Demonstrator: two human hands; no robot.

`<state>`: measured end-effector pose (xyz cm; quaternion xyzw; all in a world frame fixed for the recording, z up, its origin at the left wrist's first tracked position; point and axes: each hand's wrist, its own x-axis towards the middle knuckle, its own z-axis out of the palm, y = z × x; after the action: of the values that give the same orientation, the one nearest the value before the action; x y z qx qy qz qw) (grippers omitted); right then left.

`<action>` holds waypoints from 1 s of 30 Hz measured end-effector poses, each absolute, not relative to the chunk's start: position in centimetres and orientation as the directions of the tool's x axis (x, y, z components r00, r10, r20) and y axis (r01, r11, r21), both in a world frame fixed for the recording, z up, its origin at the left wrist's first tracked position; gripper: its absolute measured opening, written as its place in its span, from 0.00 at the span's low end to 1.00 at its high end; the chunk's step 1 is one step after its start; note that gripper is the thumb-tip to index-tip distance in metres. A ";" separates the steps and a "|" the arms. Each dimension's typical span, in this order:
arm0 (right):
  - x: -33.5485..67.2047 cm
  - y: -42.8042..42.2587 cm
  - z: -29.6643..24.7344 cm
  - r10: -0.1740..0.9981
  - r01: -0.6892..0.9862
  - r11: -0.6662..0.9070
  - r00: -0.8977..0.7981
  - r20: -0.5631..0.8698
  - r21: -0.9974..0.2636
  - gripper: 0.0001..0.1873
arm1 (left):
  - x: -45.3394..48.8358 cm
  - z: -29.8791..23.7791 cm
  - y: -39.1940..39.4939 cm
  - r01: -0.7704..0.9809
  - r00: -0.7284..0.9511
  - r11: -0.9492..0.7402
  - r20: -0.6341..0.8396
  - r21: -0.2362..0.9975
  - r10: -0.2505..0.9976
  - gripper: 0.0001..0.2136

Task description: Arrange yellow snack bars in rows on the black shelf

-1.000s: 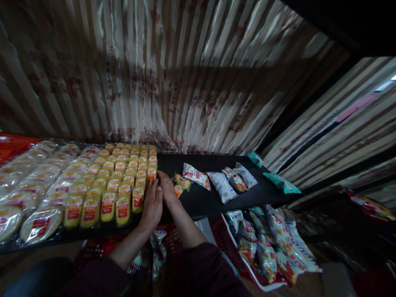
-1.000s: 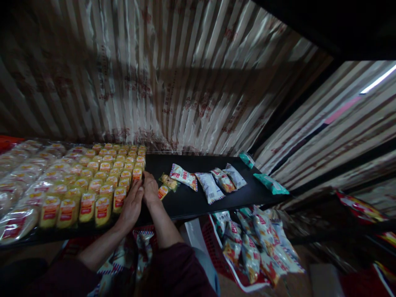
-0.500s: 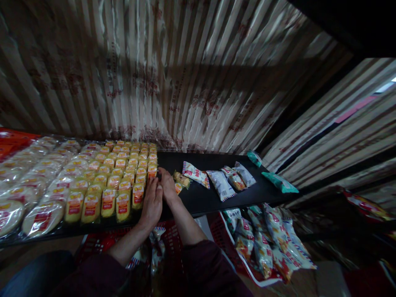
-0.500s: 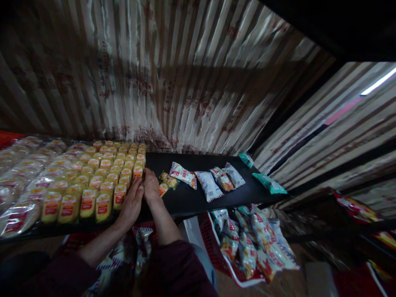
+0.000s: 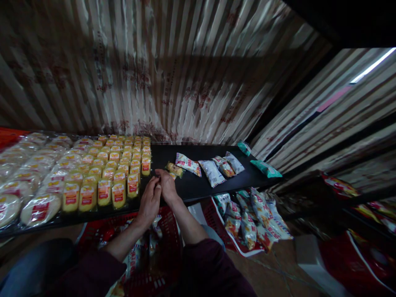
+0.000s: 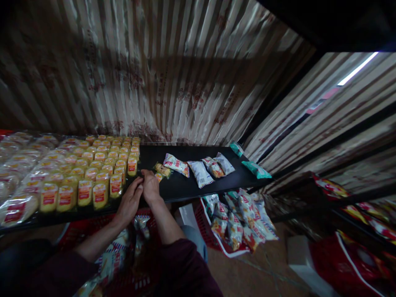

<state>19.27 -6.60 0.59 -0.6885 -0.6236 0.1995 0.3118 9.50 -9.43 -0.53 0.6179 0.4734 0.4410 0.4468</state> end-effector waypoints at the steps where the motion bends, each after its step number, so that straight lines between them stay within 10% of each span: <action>1: 19.4 -7.0 0.6 0.983 0.738 -0.035 0.148 0.111 -0.673 0.24 | 9.5 -0.6 -9.7 0.188 0.177 -0.151 0.118 0.971 0.977 0.17; 30: 16.6 -17.2 -1.0 0.983 0.784 0.179 -0.120 0.137 -0.595 0.16 | 3.1 -2.4 -17.1 0.035 0.443 -0.053 0.032 0.998 0.896 0.09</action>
<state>16.55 -17.18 -0.96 -0.6111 -0.7229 0.1932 0.2584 3.09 -17.13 -2.38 0.6225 0.3738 0.3725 0.5778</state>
